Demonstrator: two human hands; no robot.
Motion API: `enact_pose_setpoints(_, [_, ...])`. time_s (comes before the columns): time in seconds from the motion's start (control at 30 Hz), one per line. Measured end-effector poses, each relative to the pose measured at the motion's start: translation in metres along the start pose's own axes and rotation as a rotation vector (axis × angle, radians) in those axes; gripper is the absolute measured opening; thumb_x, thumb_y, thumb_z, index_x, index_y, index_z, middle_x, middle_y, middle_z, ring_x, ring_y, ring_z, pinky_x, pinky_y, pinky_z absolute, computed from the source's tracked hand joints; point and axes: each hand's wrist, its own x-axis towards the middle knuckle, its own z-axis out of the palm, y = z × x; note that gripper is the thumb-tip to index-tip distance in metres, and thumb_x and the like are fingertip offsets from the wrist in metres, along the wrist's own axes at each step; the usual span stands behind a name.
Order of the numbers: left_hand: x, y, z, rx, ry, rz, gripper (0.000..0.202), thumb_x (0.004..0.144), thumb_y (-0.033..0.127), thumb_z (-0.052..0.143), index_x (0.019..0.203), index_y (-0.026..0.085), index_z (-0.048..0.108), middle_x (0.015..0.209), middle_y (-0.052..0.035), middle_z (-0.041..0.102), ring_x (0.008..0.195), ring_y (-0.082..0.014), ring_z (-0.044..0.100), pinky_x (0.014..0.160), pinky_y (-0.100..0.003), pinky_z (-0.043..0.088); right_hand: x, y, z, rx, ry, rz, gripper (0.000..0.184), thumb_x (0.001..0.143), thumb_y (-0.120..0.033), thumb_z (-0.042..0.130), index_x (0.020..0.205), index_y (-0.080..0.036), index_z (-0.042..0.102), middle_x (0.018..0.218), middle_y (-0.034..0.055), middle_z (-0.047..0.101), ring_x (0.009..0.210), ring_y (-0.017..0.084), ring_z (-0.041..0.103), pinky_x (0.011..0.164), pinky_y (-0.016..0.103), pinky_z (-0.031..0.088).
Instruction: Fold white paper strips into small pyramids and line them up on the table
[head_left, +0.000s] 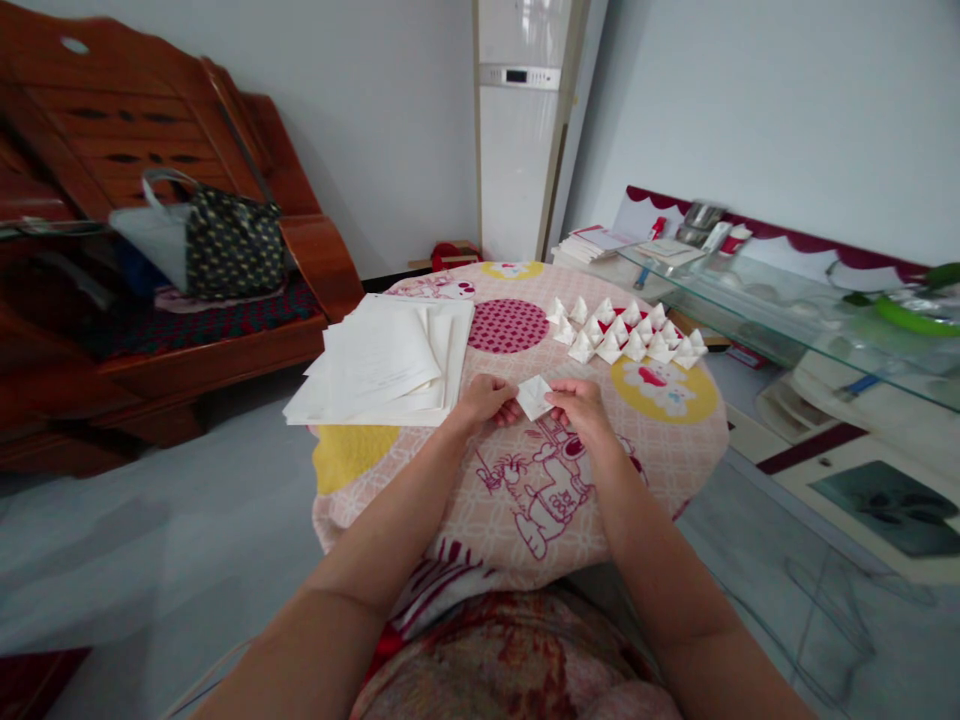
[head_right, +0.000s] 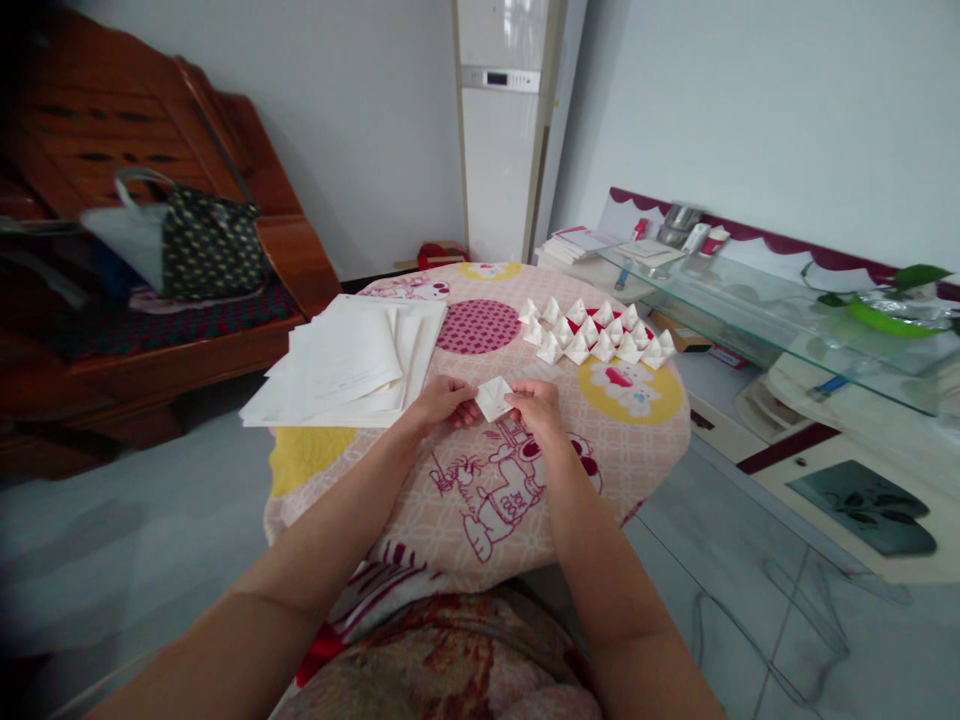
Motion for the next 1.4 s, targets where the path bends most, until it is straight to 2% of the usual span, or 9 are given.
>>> enact_pose_setpoints(0.13, [0.0,-0.001,-0.002,0.254,-0.01,-0.013,0.029,0.092,0.019,0.054,0.065,0.012,0.062,0.055,-0.0027,0.065,0.044,-0.0077,0.055,0.044,-0.018,0.036,0.005,0.004,0.0,-0.197,0.017,-0.04,0.02,0.072,-0.016,0.069,0.09,-0.012,0.074,0.059,-0.0008,0.067,0.046,0.012,0.056,0.045,0.021,0.041])
enact_pose_setpoints(0.23, [0.002,-0.003,-0.003,0.568,0.091,0.031,0.028,0.089,0.023,0.057,0.064,0.013,0.063,0.056,-0.0018,0.063,0.048,-0.0097,0.054,0.05,-0.021,0.04,0.006,0.006,0.002,-0.458,0.032,-0.111,0.02,0.076,-0.016,0.071,0.095,-0.014,0.076,0.075,0.0038,0.074,0.061,0.015,0.065,0.059,0.025,0.049])
enact_pose_setpoints(0.4, [0.009,-0.012,-0.002,0.915,0.296,0.378,0.014,0.074,0.017,0.072,0.087,0.013,0.07,0.083,-0.0051,0.069,0.077,-0.0173,0.062,0.073,-0.028,0.049,-0.003,0.001,0.006,-0.916,0.065,-0.283,0.016,0.083,-0.021,0.074,0.099,-0.019,0.077,0.095,0.0081,0.077,0.09,0.022,0.069,0.08,0.031,0.05])
enact_pose_setpoints(0.53, [0.013,-0.017,-0.001,0.903,0.177,0.631,0.034,0.069,0.001,0.06,0.099,0.014,0.07,0.093,-0.0059,0.068,0.084,-0.0168,0.062,0.079,-0.028,0.05,-0.011,-0.003,0.007,-1.102,0.055,-0.476,0.016,0.085,-0.017,0.071,0.101,-0.016,0.076,0.103,0.013,0.073,0.102,0.025,0.064,0.088,0.033,0.047])
enact_pose_setpoints(0.67, [0.011,-0.017,0.0,0.866,0.039,0.731,0.037,0.068,-0.003,0.049,0.093,0.013,0.071,0.087,-0.0061,0.068,0.082,-0.0164,0.062,0.08,-0.027,0.05,-0.012,-0.002,0.007,-1.136,-0.055,-0.596,0.02,0.087,-0.006,0.06,0.092,-0.015,0.077,0.096,0.0132,0.071,0.099,0.025,0.061,0.087,0.033,0.046])
enact_pose_setpoints(0.87, [0.007,-0.015,-0.005,0.862,-0.018,0.733,0.043,0.064,-0.002,0.049,0.096,0.013,0.073,0.091,-0.006,0.07,0.084,-0.0172,0.063,0.081,-0.028,0.051,-0.005,0.007,-0.001,-1.011,-0.223,-0.646,0.027,0.078,0.0,0.059,0.092,-0.015,0.077,0.095,0.0105,0.071,0.088,0.021,0.062,0.083,0.031,0.046])
enact_pose_setpoints(1.13, [0.006,-0.014,-0.01,0.81,-0.085,0.716,0.036,0.068,0.007,0.061,0.102,0.014,0.072,0.094,-0.005,0.069,0.084,-0.0176,0.063,0.079,-0.029,0.05,-0.002,0.013,-0.009,-0.934,-0.275,-0.712,0.016,0.081,-0.012,0.073,0.096,-0.016,0.077,0.098,0.009,0.071,0.09,0.021,0.062,0.085,0.032,0.045])
enact_pose_setpoints(1.23, [0.008,-0.015,-0.011,0.782,-0.105,0.71,0.03,0.072,0.012,0.065,0.101,0.015,0.072,0.097,-0.005,0.07,0.087,-0.0178,0.064,0.08,-0.028,0.05,-0.001,0.01,-0.01,-0.944,-0.306,-0.732,0.009,0.084,-0.013,0.07,0.088,-0.017,0.077,0.092,0.0081,0.071,0.087,0.02,0.062,0.081,0.03,0.044])
enact_pose_setpoints(1.4, [0.01,-0.016,-0.009,0.813,-0.108,0.766,0.02,0.081,0.011,0.062,0.096,0.015,0.075,0.097,-0.0065,0.071,0.093,-0.0184,0.066,0.087,-0.029,0.05,-0.002,0.005,-0.01,-0.998,-0.309,-0.72,0.021,0.091,-0.011,0.058,0.078,-0.015,0.074,0.082,0.008,0.07,0.076,0.018,0.06,0.072,0.028,0.04])
